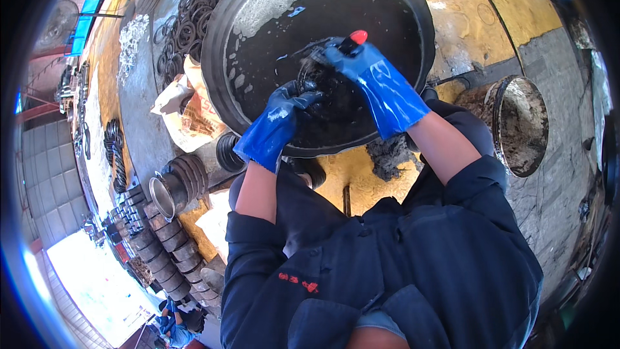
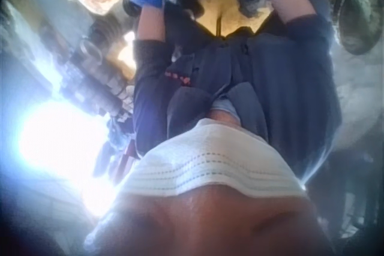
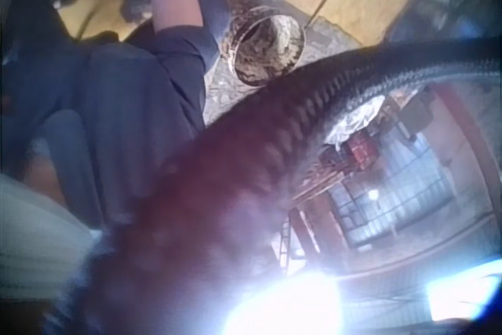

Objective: The person cleans various metal rings and components by hand using a brush inside a large basin filled with dark liquid, turning and wiping the pieces repeatedly.

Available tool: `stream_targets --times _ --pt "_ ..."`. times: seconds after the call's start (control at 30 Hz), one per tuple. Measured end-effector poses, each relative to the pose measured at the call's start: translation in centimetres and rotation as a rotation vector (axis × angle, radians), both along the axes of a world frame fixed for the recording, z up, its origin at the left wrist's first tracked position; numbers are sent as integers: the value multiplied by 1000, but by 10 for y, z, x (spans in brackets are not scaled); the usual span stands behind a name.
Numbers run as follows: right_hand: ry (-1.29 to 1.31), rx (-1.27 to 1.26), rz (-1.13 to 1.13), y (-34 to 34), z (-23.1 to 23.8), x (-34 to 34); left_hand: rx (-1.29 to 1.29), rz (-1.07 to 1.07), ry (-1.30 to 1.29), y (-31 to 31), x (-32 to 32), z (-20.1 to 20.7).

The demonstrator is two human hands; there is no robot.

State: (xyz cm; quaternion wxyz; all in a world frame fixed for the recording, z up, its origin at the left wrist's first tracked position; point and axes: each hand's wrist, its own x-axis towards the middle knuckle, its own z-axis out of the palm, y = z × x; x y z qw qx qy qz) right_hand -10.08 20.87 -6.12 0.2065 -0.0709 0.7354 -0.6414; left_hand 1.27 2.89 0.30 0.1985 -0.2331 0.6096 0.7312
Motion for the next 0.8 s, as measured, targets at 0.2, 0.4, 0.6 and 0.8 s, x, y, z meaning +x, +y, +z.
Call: stream_targets --times 0.2,0.4,0.6,0.8 --pt "-57 -180 -196 -3 -2 -5 -160 86 -4 -23 3 -11" --pt "131 -195 216 -22 54 32 -136 7 114 -32 9 -26" --pt "-19 -120 -276 -7 -11 -4 -157 -17 118 -14 2 -8" --pt "-233 -44 -276 -7 -13 3 -194 -1 12 -16 4 -9"
